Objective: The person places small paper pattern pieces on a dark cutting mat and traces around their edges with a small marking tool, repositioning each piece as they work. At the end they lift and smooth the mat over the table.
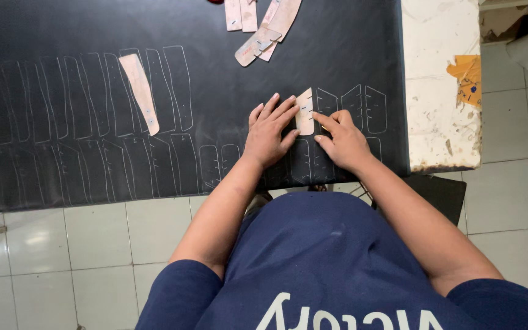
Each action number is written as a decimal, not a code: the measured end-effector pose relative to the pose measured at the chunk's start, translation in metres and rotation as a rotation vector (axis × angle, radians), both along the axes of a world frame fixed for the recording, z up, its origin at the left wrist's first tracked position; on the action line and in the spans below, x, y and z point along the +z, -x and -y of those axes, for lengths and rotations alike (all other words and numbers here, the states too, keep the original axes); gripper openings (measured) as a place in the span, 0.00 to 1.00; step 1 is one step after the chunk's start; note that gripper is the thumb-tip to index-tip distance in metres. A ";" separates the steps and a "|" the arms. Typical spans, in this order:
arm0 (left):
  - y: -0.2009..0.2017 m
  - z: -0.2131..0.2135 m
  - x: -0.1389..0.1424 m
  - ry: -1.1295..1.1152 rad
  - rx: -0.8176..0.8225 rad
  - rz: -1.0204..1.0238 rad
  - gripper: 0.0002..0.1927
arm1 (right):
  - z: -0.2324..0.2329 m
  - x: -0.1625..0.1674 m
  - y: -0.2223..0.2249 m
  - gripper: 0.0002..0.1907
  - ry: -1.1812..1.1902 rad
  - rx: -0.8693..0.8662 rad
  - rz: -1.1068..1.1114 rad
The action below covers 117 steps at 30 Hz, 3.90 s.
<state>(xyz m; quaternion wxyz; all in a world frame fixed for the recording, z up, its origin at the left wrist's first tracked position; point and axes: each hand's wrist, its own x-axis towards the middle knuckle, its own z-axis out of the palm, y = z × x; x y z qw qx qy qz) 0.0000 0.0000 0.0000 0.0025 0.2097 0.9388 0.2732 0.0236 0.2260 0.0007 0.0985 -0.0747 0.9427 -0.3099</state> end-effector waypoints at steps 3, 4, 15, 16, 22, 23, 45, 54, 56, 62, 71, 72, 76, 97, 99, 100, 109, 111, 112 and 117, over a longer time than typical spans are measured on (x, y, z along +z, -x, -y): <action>0.000 0.000 0.000 -0.006 0.003 -0.008 0.29 | -0.001 0.000 0.000 0.29 -0.012 0.013 -0.008; 0.000 0.000 0.000 -0.003 0.003 -0.007 0.29 | -0.001 0.000 -0.001 0.29 -0.013 0.014 -0.009; 0.001 -0.003 0.001 -0.014 -0.015 -0.001 0.29 | -0.004 0.007 -0.001 0.30 -0.030 -0.009 0.056; 0.001 -0.003 0.001 -0.014 -0.016 -0.008 0.29 | -0.004 0.008 -0.001 0.30 -0.024 -0.009 0.045; 0.000 -0.002 0.003 -0.013 -0.030 -0.032 0.26 | -0.002 0.008 -0.005 0.30 -0.018 -0.015 0.024; 0.000 0.000 0.004 -0.013 -0.032 -0.032 0.26 | -0.001 0.007 -0.006 0.30 -0.011 -0.012 0.013; -0.019 -0.071 -0.015 0.123 -0.010 0.336 0.27 | 0.003 0.062 0.057 0.12 0.202 0.134 -0.102; -0.022 -0.072 -0.016 0.050 -0.031 0.238 0.26 | 0.005 0.052 0.058 0.10 0.118 0.204 -0.079; -0.022 -0.073 -0.011 0.095 -0.036 0.209 0.28 | 0.004 0.050 0.065 0.10 0.121 0.188 -0.189; -0.017 -0.075 0.004 0.215 -0.119 0.129 0.32 | -0.002 0.046 0.083 0.09 0.123 0.140 -0.303; -0.013 -0.072 0.013 0.276 -0.218 -0.107 0.21 | -0.027 0.051 0.091 0.09 0.022 0.075 -0.340; -0.013 -0.072 0.013 0.275 -0.221 -0.099 0.22 | -0.031 0.052 0.091 0.09 0.014 0.058 -0.348; -0.014 -0.071 0.013 0.282 -0.239 -0.055 0.20 | -0.038 0.052 0.087 0.09 0.017 0.019 -0.349; 0.017 -0.073 0.039 0.195 -0.077 -0.063 0.19 | -0.055 0.081 0.071 0.11 0.143 0.000 -0.262; 0.016 -0.072 0.040 0.187 -0.066 -0.068 0.18 | -0.055 0.081 0.066 0.10 0.090 0.046 -0.314; 0.016 -0.071 0.040 0.185 -0.062 -0.076 0.18 | -0.053 0.079 0.064 0.10 0.096 0.068 -0.303; 0.024 -0.073 0.051 0.162 -0.033 -0.059 0.15 | -0.052 0.092 0.060 0.10 0.157 0.020 -0.198; 0.025 -0.073 0.051 0.156 -0.027 -0.073 0.14 | -0.053 0.095 0.056 0.10 0.119 0.011 -0.218; 0.027 -0.072 0.051 0.153 -0.026 -0.068 0.14 | -0.054 0.097 0.055 0.10 0.125 0.013 -0.210; 0.033 -0.069 0.050 0.058 0.005 -0.121 0.14 | -0.051 0.098 0.047 0.09 0.179 0.082 -0.229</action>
